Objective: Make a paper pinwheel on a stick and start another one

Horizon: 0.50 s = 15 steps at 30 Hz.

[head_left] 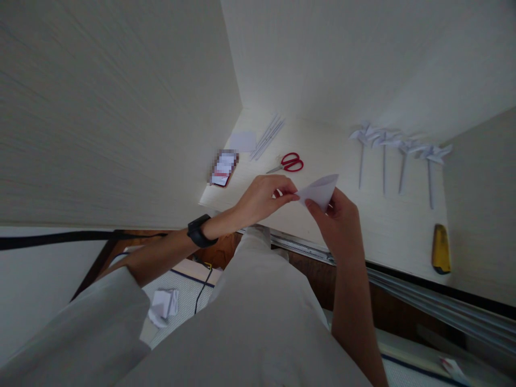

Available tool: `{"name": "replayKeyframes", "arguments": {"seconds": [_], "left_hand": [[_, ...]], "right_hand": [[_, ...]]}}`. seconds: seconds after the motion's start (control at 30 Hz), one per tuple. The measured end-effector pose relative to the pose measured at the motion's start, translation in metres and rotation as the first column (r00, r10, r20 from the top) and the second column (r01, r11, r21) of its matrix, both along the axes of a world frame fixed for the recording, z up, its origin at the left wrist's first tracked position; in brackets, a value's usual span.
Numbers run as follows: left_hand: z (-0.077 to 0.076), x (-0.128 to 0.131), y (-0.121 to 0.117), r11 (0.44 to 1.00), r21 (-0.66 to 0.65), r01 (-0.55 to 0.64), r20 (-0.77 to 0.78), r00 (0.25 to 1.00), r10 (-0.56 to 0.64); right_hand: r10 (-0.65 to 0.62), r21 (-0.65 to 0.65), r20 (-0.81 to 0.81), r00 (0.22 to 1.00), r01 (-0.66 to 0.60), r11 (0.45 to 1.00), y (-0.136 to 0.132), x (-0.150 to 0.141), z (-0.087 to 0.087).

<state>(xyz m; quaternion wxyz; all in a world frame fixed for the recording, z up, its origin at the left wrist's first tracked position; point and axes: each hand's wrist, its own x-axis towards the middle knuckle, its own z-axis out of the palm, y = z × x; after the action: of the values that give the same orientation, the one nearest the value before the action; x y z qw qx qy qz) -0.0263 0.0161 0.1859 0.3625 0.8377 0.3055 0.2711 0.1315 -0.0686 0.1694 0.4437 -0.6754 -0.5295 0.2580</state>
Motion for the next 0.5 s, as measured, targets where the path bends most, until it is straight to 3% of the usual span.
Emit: {"name": "replayKeyframes", "arguments": {"seconds": [0.5], "left_hand": [[0.0032,-0.0016,0.0012,0.998,-0.065,0.024,0.019,1.0,-0.022]], "right_hand": [[0.038,0.043,-0.061,0.997,-0.035,0.998,-0.0028,0.0014,-0.003]]}}
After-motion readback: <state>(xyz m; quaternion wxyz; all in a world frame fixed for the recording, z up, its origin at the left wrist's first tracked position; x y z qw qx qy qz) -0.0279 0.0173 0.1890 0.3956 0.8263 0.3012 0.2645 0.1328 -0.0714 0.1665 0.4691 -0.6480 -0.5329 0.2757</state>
